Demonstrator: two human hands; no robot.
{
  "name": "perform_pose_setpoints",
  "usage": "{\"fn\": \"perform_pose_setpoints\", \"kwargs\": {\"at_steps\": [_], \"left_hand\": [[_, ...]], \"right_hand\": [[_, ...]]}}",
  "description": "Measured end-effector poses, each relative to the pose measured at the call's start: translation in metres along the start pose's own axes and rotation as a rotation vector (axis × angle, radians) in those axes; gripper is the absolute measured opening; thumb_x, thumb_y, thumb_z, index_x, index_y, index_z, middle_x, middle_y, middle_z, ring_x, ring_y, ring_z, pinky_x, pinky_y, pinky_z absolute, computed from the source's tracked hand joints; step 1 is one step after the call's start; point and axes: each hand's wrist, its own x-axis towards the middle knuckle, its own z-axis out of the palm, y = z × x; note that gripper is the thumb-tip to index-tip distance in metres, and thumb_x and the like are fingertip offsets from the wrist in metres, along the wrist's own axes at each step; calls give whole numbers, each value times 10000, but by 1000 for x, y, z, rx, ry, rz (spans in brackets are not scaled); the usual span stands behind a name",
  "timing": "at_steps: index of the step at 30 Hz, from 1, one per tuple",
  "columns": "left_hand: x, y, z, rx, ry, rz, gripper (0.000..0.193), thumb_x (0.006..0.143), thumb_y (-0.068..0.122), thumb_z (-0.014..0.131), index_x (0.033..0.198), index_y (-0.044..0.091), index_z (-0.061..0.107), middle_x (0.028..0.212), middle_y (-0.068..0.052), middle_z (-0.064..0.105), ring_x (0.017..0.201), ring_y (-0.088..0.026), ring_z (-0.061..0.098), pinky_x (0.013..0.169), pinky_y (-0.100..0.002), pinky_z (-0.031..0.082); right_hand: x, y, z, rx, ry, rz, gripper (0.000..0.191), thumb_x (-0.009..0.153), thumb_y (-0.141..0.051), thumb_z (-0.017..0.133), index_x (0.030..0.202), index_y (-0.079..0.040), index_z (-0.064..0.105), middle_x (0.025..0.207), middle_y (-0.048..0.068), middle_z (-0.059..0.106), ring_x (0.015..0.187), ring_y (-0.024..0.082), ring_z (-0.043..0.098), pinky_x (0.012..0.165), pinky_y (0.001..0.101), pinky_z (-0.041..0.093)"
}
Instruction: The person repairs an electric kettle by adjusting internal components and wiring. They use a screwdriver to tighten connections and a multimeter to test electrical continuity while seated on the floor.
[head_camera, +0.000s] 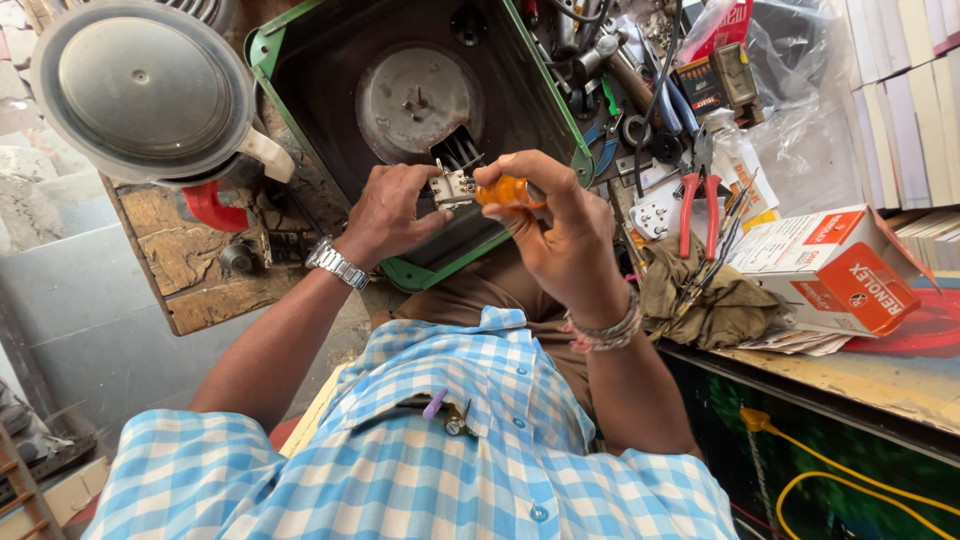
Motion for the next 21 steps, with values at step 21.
{"fn": "perform_pose_setpoints", "kwargs": {"at_steps": [21], "left_hand": [[-2, 2, 2, -28, 89, 57, 582, 800, 344, 796, 1290, 75, 635, 1104, -86, 697, 1030, -260, 607, 970, -419, 450]], "right_hand": [[-9, 0, 1, 82, 205, 110, 530, 1107, 32, 666, 1523, -88, 360, 1275, 143, 645, 1162, 176, 684, 1010, 300, 641]]}}
